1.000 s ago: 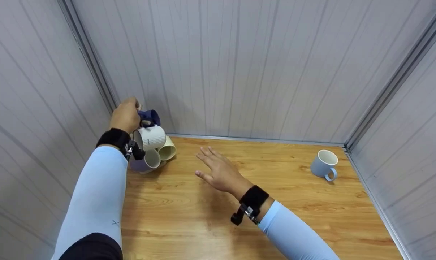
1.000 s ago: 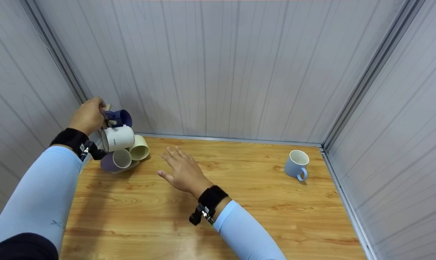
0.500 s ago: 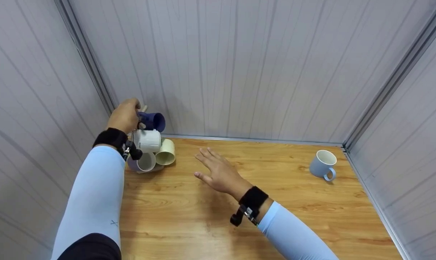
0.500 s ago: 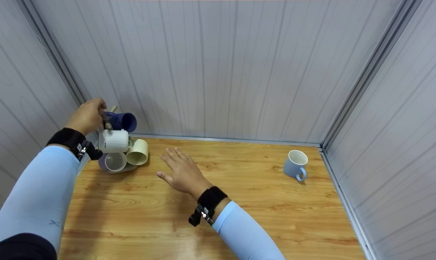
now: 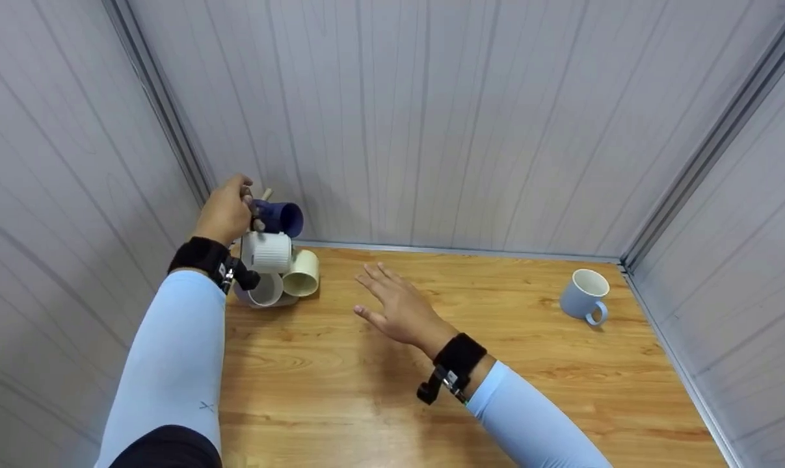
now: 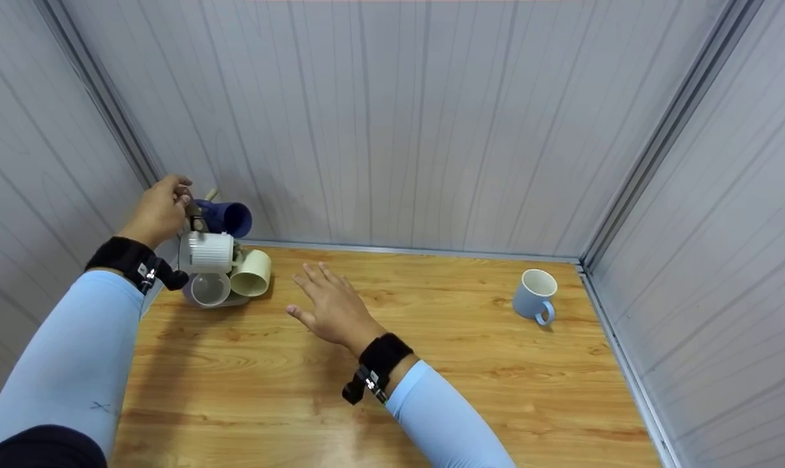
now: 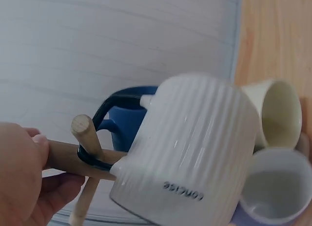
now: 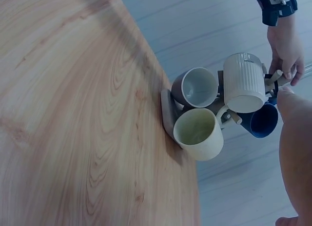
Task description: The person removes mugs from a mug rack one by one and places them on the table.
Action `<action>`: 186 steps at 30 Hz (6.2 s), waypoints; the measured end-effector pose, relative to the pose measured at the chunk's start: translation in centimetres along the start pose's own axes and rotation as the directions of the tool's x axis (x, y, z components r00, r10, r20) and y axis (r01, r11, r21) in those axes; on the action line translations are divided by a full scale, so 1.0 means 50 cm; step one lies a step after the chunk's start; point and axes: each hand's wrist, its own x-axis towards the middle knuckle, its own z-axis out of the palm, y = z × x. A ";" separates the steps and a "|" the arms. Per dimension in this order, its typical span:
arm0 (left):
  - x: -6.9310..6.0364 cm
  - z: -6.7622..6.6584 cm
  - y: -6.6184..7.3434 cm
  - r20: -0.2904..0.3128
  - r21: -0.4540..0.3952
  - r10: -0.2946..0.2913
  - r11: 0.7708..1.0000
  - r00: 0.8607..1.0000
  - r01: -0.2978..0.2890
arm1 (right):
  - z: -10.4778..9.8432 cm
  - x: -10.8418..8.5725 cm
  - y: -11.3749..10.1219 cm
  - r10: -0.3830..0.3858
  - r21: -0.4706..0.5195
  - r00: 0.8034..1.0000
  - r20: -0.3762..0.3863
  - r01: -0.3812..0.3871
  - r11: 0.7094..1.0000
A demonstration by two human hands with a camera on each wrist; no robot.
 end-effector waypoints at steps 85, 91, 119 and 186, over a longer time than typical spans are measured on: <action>-0.174 0.120 -0.052 -0.153 -0.317 -0.035 0.948 0.988 -0.015 | -0.005 -0.020 0.020 -0.011 0.123 0.999 -0.031 0.015 0.992; -0.177 0.143 0.006 -0.111 -0.224 0.047 0.972 0.993 -0.071 | -0.012 -0.031 0.039 0.046 0.159 0.998 -0.041 -0.039 0.987; -0.190 0.326 0.247 0.117 0.077 0.531 0.838 0.839 -0.541 | -0.074 -0.084 0.116 0.304 0.544 0.920 -0.248 -0.127 0.829; -0.298 0.572 0.268 0.213 -0.038 0.363 0.931 0.907 -0.364 | -0.042 -0.187 0.336 0.787 0.788 0.573 -0.229 -0.366 0.496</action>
